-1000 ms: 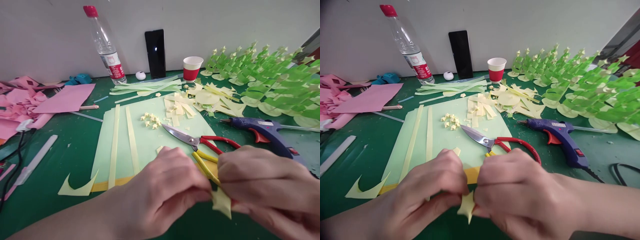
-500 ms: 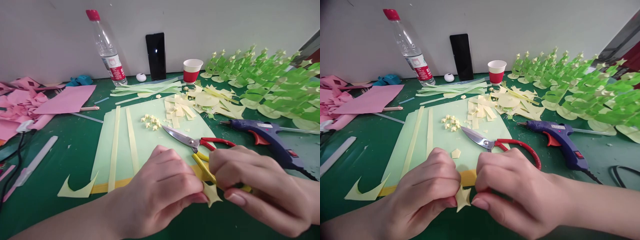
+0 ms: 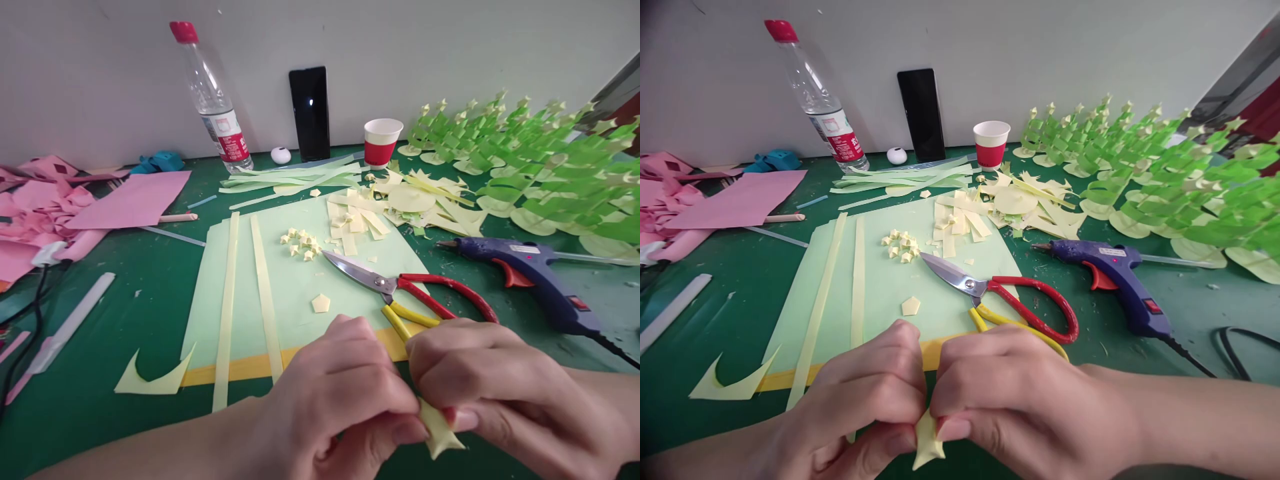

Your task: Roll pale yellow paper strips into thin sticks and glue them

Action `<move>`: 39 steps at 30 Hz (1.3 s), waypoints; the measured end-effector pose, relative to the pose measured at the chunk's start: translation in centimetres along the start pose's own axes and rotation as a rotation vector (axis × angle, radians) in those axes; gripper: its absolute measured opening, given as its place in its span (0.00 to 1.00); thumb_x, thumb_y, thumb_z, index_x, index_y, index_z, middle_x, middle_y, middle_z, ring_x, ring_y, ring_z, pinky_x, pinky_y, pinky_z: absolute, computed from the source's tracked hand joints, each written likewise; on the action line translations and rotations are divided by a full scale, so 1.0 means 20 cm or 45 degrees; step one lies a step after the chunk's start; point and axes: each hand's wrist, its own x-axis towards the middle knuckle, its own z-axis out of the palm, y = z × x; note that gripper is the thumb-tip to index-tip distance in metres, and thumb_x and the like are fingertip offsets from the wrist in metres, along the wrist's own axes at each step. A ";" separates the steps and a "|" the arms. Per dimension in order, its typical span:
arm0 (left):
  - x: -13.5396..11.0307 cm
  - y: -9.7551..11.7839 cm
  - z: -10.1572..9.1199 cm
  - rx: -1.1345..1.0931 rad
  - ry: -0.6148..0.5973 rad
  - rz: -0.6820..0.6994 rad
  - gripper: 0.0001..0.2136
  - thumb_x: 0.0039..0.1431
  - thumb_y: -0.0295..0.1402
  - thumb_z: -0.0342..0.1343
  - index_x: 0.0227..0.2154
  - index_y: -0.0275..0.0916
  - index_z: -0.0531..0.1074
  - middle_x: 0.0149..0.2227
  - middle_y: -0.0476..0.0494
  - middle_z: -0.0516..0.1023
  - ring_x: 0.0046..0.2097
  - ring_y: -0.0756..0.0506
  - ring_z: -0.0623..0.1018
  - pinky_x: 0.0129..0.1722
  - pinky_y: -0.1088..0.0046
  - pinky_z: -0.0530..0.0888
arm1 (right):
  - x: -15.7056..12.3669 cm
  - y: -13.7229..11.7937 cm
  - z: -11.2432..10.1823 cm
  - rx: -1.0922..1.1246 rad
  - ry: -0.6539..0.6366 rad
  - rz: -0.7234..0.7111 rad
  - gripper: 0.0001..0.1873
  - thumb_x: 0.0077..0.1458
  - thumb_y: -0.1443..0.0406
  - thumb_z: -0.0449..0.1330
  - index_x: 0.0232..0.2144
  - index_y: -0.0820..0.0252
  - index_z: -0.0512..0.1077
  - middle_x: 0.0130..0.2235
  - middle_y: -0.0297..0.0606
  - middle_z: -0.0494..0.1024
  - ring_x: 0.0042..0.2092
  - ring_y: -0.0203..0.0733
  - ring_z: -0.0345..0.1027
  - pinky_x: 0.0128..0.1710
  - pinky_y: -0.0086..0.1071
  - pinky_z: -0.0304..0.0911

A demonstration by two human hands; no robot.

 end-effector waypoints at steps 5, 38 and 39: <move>0.02 -0.02 -0.06 0.190 -0.130 -0.129 0.10 0.66 0.27 0.46 0.29 0.35 0.68 0.26 0.50 0.73 0.30 0.53 0.70 0.34 0.76 0.68 | 0.01 0.00 -0.01 0.523 0.072 0.716 0.23 0.61 0.51 0.51 0.23 0.61 0.61 0.22 0.30 0.57 0.24 0.30 0.49 0.23 0.25 0.48; 0.03 -0.09 -0.20 0.598 -0.412 0.245 0.11 0.61 0.21 0.43 0.31 0.37 0.70 0.27 0.49 0.76 0.29 0.49 0.70 0.39 0.68 0.65 | 0.05 -0.02 0.00 0.870 -0.017 1.392 0.21 0.55 0.53 0.52 0.19 0.61 0.57 0.18 0.26 0.54 0.19 0.25 0.45 0.16 0.21 0.40; 0.05 -0.11 -0.27 0.617 -0.385 0.199 0.09 0.61 0.20 0.45 0.34 0.38 0.69 0.29 0.49 0.76 0.31 0.49 0.72 0.39 0.68 0.66 | 0.05 -0.02 -0.01 0.760 -0.001 1.336 0.22 0.55 0.51 0.52 0.19 0.61 0.57 0.19 0.27 0.54 0.20 0.26 0.45 0.17 0.21 0.41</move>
